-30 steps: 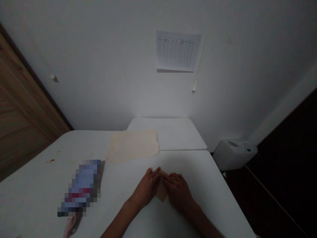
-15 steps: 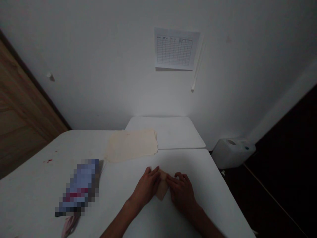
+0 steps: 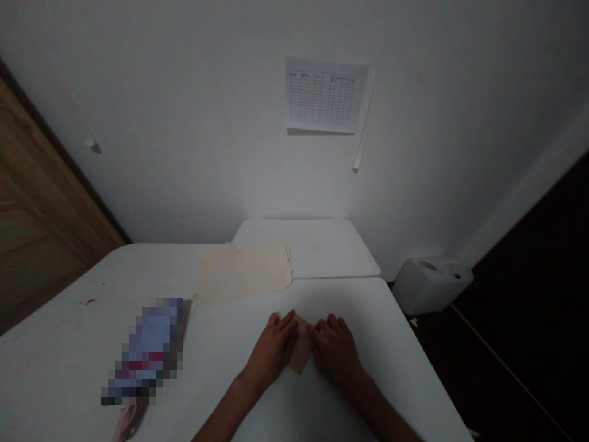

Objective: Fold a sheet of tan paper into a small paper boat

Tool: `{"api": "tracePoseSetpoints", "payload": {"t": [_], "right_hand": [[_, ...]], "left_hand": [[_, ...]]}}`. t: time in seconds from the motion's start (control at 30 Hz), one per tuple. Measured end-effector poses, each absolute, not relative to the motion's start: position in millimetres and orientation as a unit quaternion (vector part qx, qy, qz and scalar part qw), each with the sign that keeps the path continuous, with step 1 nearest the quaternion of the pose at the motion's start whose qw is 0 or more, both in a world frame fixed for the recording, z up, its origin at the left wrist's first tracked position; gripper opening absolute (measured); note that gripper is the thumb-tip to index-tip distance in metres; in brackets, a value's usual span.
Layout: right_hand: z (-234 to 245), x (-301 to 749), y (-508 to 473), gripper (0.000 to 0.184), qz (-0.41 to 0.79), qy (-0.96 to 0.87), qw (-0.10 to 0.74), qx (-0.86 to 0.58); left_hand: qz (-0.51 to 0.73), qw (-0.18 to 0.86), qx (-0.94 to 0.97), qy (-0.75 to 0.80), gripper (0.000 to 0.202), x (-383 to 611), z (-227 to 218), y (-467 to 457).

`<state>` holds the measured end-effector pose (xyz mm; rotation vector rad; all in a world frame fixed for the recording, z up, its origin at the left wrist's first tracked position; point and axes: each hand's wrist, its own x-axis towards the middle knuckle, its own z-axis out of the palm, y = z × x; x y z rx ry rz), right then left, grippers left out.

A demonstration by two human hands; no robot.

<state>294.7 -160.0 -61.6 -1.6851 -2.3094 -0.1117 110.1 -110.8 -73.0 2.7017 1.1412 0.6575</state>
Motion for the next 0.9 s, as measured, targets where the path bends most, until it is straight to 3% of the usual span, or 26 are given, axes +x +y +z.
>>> {"api": "tracePoseSetpoints", "payload": {"t": [0.3,0.9], "right_hand": [[-50.7,280.0,-140.9,0.032,-0.018,-0.803,0.116,-0.585],[-72.3,308.9,-184.6,0.045,-0.051,-0.773,0.102,-0.624]], "left_hand": [[0.214,0.070,0.903,0.367,0.037,109.8,-79.1,-108.1],[0.213,0.093,0.888,0.397,0.020,111.6,-76.6,-107.9]]}}
